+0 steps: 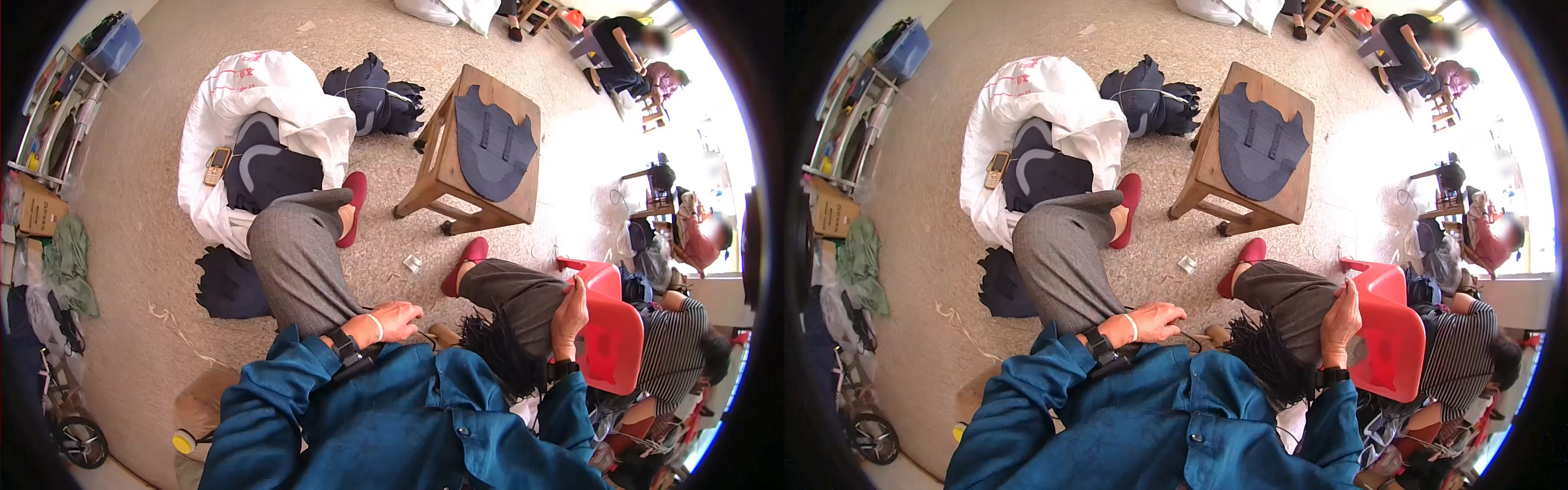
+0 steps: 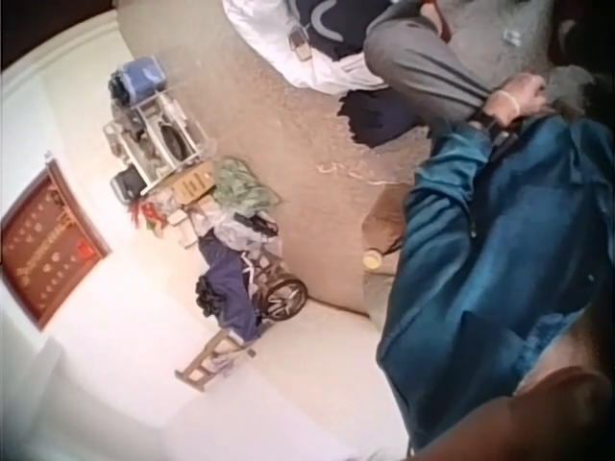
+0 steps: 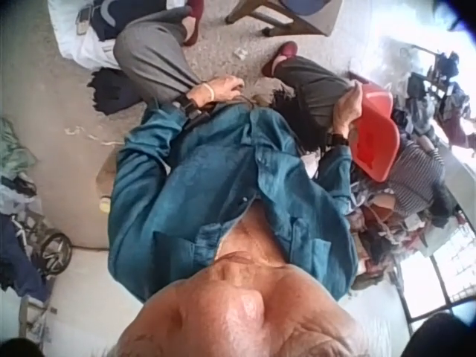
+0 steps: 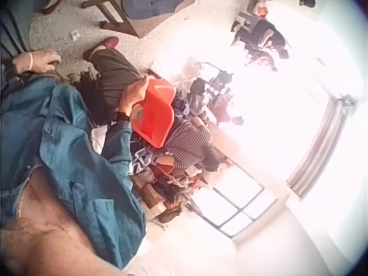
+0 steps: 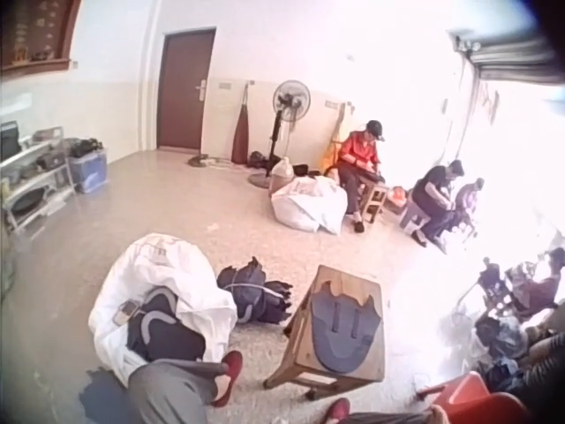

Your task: The recorder is hand-stitching a blue mesh shoe upper using a needle and black thread.

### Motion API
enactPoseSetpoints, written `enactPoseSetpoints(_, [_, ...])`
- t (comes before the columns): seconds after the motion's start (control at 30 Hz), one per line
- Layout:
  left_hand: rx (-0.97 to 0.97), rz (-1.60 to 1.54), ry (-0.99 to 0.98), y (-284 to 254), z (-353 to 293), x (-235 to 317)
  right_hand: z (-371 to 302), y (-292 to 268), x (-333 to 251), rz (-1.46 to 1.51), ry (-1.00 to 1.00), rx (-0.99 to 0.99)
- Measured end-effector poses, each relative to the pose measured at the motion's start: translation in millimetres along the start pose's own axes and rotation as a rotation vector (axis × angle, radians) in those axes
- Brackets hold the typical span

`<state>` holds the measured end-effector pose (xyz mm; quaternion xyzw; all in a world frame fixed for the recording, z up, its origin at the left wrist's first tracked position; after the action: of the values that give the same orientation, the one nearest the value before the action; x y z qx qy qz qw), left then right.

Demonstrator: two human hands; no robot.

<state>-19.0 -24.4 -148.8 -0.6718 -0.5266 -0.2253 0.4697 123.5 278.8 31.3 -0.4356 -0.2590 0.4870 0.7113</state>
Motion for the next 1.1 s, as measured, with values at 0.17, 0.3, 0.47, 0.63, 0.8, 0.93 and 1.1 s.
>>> enactPoseSetpoints(0.17, [0.028, 0.002, 0.067, -3.2, 1.4, 4.2, 0.9, -5.2, -6.4, -0.028, -0.016, 0.022])
enactPoseSetpoints(0.3, [-0.047, 0.001, 0.05, -2.8, 2.5, 4.5, -2.5, -10.7, 0.6, 0.052, 0.045, 0.058])
enactPoseSetpoints(0.47, [-0.284, 0.099, -0.083, 15.3, -1.7, -1.1, -7.4, -19.1, 9.0, 0.136, 0.088, 0.136])
enactPoseSetpoints(0.63, [-0.251, 0.156, -0.103, 1.9, -9.6, 17.8, -11.0, -24.0, 15.3, 0.175, 0.118, 0.173])
enactPoseSetpoints(0.8, [0.109, 0.303, 0.163, -47.0, -29.9, 80.5, -9.9, -28.5, 13.7, 0.235, 0.106, 0.18])
enactPoseSetpoints(0.93, [0.27, 0.382, 0.173, -98.8, -59.4, 104.1, -6.3, -30.1, 9.1, 0.244, 0.091, 0.175])
enactPoseSetpoints(1.1, [0.637, 0.547, 0.108, -184.2, -117.8, 107.5, -9.9, -38.5, 16.1, 0.322, 0.136, 0.146])
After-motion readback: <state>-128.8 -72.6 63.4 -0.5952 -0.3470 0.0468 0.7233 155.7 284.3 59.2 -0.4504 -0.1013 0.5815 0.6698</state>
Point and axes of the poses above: each hand's wrist, its own z-axis towards the middle knuckle, its own y-axis out of the palm, x = y × z, the point moved 8 cm from there along z, towards the middle knuckle, and after that the axes turned 10 degrees about -y, right-handed, at the moved point
